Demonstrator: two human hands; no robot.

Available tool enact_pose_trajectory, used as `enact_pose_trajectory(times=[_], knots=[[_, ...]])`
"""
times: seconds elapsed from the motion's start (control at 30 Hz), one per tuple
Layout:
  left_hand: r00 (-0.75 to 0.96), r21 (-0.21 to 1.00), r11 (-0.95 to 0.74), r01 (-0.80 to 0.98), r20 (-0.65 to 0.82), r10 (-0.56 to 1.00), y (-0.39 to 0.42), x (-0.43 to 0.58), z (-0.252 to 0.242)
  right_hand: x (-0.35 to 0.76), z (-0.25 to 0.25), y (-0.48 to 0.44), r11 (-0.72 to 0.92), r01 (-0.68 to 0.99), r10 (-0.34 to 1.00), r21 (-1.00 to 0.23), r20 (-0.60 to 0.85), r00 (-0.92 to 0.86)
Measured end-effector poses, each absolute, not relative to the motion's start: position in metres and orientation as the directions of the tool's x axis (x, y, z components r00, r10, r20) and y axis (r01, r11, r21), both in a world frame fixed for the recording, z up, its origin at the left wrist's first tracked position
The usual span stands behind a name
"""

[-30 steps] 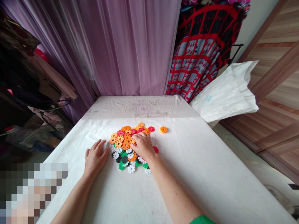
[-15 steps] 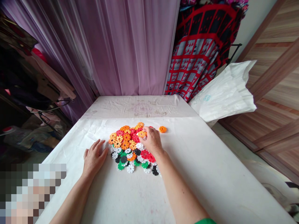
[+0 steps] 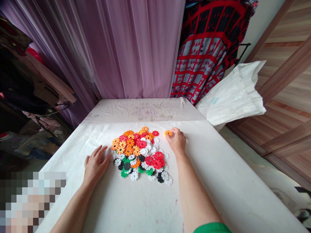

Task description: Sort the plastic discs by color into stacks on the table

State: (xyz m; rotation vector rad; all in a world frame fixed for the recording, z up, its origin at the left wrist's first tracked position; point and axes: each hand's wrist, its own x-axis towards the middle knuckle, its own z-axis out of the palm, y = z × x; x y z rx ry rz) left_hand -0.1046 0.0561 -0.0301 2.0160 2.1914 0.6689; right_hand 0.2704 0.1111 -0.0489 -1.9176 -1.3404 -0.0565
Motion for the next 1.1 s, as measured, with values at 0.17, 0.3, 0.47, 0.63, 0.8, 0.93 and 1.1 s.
enact_pose_trajectory(times=[0.17,0.3,0.47,0.63,0.8,0.93,1.1], knots=[[-0.128,0.369,0.043,0.929,0.208,0.970,0.056,-0.103,-0.028,0.272,-0.051,0.113,-0.155,0.802,0.787,-0.576,0.419,0.453],[-0.128,0.371,0.044,0.928,0.208,0.970,0.056,-0.103,-0.027,0.272,-0.050,0.114,-0.155,0.805,0.801,-0.573,0.404,0.442],[-0.122,0.377,0.036,0.926,0.207,0.971,0.056,-0.104,-0.028,0.275,-0.047,0.105,-0.201,0.820,0.791,-0.536,0.405,0.458],[-0.128,0.386,0.040,0.922,0.206,0.970,0.056,-0.104,-0.028,0.273,-0.040,0.094,-0.349,0.856,0.828,-0.381,0.303,0.472],[-0.129,0.386,0.034,0.922,0.225,0.966,0.055,-0.104,-0.029,0.266,-0.039,0.094,-0.339,0.881,0.840,-0.330,0.316,0.442],[-0.128,0.385,0.028,0.922,0.237,0.963,0.056,-0.104,-0.029,0.266,-0.041,0.096,-0.328,0.881,0.832,-0.340,0.337,0.440],[-0.133,0.385,0.037,0.922,0.226,0.965,0.056,-0.103,-0.029,0.266,-0.037,0.092,-0.341,0.895,0.828,-0.289,0.357,0.431]])
